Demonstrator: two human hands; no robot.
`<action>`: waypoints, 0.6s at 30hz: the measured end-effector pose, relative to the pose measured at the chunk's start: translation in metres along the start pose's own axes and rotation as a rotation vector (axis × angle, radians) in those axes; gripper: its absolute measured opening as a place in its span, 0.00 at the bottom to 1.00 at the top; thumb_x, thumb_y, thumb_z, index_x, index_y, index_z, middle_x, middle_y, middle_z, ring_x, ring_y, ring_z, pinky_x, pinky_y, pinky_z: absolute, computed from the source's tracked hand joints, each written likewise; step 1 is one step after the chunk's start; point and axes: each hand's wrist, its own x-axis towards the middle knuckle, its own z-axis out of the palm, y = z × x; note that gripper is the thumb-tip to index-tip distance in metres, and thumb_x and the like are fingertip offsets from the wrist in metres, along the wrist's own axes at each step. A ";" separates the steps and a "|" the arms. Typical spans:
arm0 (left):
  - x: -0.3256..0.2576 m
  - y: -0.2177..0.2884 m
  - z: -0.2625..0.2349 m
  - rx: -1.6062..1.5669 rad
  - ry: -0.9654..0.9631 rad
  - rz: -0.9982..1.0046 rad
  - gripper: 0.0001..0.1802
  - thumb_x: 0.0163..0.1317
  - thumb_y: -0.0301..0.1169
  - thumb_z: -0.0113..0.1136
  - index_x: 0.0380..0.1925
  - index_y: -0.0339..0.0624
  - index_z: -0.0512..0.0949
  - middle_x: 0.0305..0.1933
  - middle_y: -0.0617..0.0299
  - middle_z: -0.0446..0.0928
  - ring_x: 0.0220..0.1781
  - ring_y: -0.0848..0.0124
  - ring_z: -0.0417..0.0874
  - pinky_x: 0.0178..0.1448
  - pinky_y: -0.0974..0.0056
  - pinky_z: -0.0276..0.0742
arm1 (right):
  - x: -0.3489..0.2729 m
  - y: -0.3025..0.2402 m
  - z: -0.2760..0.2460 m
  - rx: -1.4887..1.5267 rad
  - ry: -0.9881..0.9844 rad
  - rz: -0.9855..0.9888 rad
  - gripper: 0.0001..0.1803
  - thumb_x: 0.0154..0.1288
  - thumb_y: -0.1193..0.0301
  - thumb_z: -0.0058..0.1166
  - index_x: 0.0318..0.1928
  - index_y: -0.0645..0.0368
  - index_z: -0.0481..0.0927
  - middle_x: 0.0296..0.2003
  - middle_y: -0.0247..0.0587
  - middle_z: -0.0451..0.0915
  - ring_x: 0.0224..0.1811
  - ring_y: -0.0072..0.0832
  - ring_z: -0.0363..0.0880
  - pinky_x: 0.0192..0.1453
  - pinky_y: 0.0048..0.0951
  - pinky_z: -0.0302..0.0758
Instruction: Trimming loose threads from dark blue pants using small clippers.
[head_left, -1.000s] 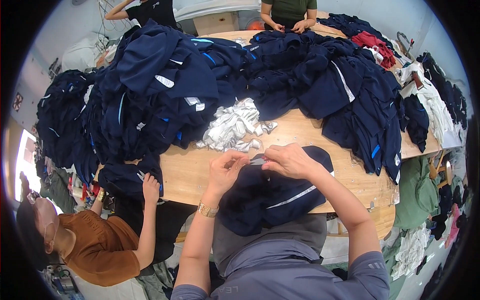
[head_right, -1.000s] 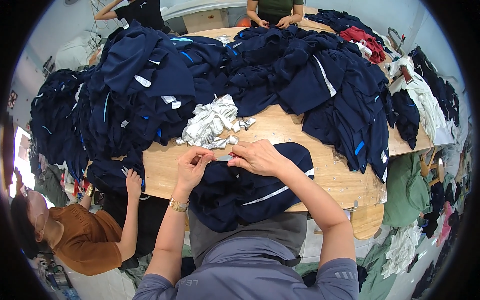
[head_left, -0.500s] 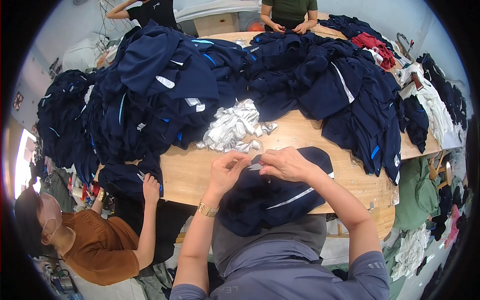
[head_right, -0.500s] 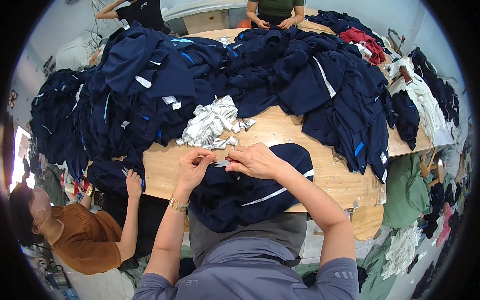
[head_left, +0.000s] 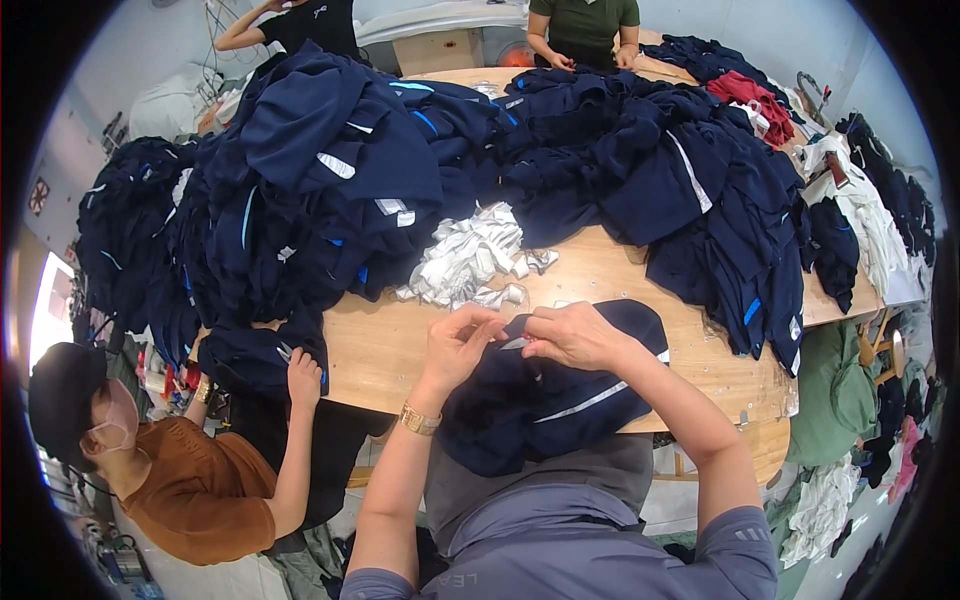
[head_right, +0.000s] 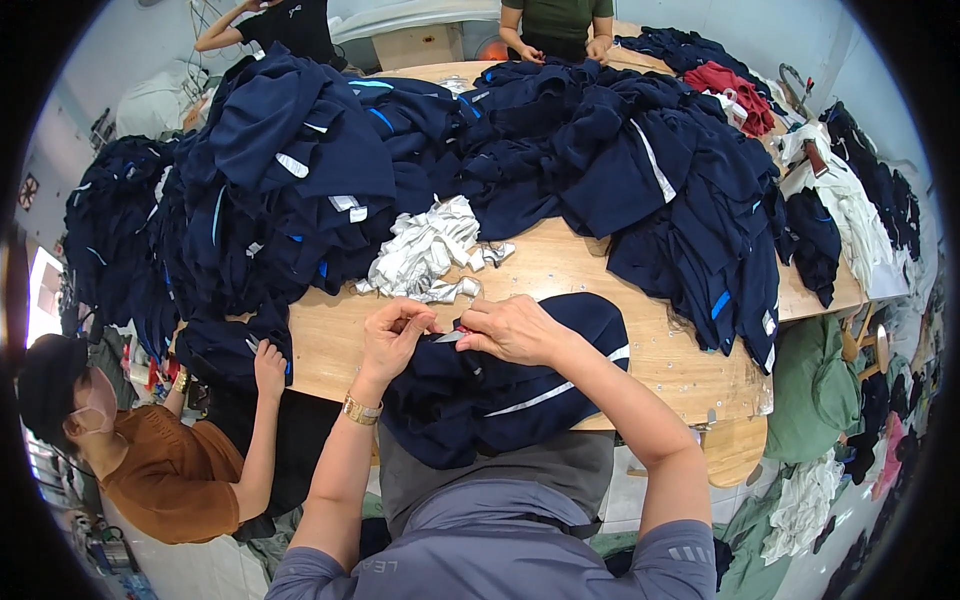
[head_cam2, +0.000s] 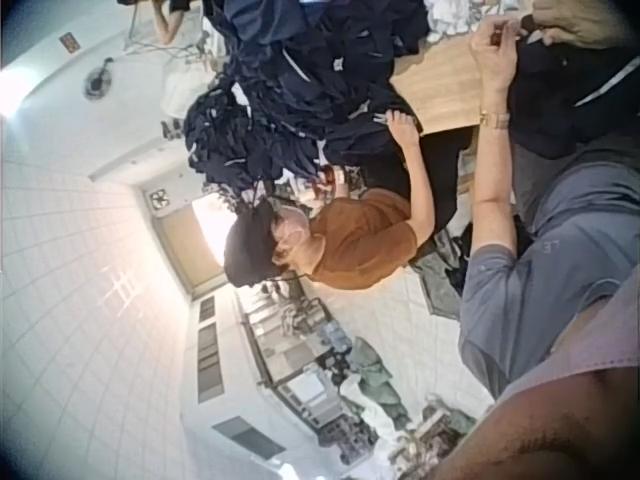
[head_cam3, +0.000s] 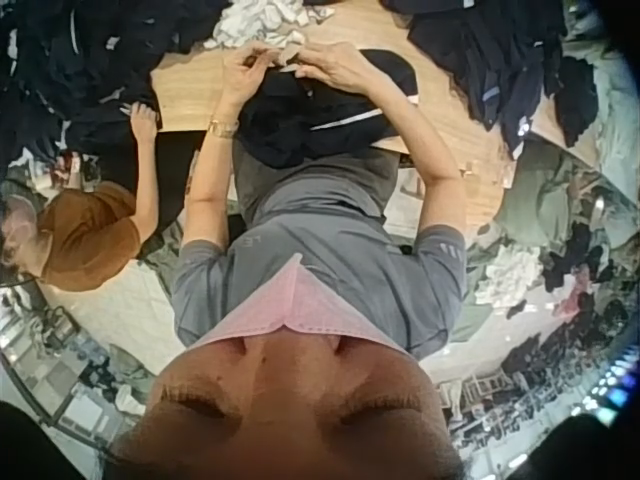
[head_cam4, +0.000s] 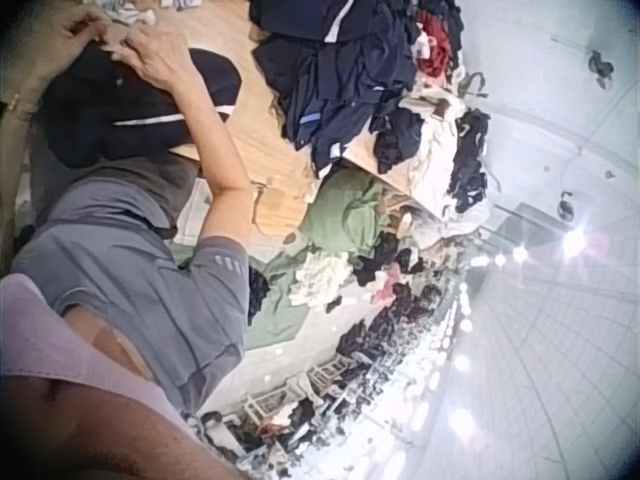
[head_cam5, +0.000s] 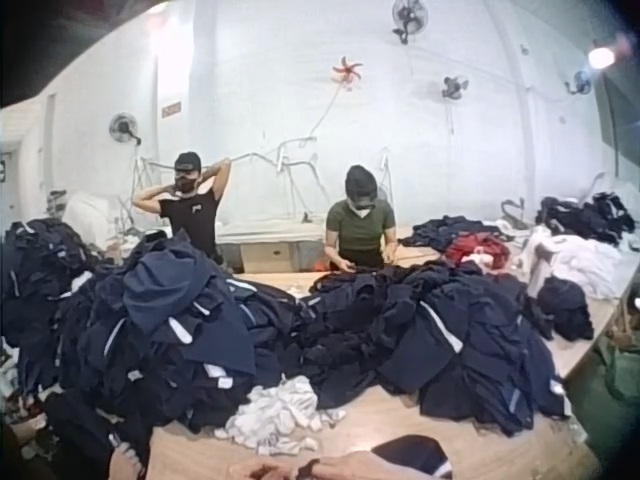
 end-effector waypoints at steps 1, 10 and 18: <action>0.000 0.000 -0.001 -0.015 0.006 -0.006 0.06 0.60 0.25 0.58 0.31 0.32 0.77 0.28 0.62 0.79 0.30 0.77 0.80 0.34 0.74 0.75 | 0.001 0.000 0.001 0.002 0.005 -0.011 0.20 0.63 0.51 0.47 0.33 0.56 0.71 0.26 0.42 0.73 0.28 0.43 0.75 0.28 0.39 0.68; -0.007 -0.003 0.003 0.123 0.097 -0.071 0.02 0.57 0.22 0.59 0.31 0.36 0.78 0.32 0.61 0.79 0.32 0.78 0.80 0.34 0.73 0.76 | -0.020 -0.005 0.024 0.593 0.245 0.297 0.16 0.60 0.61 0.52 0.42 0.58 0.73 0.24 0.32 0.68 0.28 0.21 0.65 0.36 0.24 0.66; -0.015 0.003 0.010 0.059 0.106 0.016 0.05 0.60 0.25 0.58 0.32 0.33 0.77 0.30 0.63 0.78 0.31 0.81 0.78 0.30 0.78 0.73 | -0.019 -0.034 0.041 0.699 0.213 0.496 0.16 0.47 0.67 0.69 0.34 0.61 0.79 0.14 0.26 0.62 0.17 0.14 0.56 0.21 0.18 0.57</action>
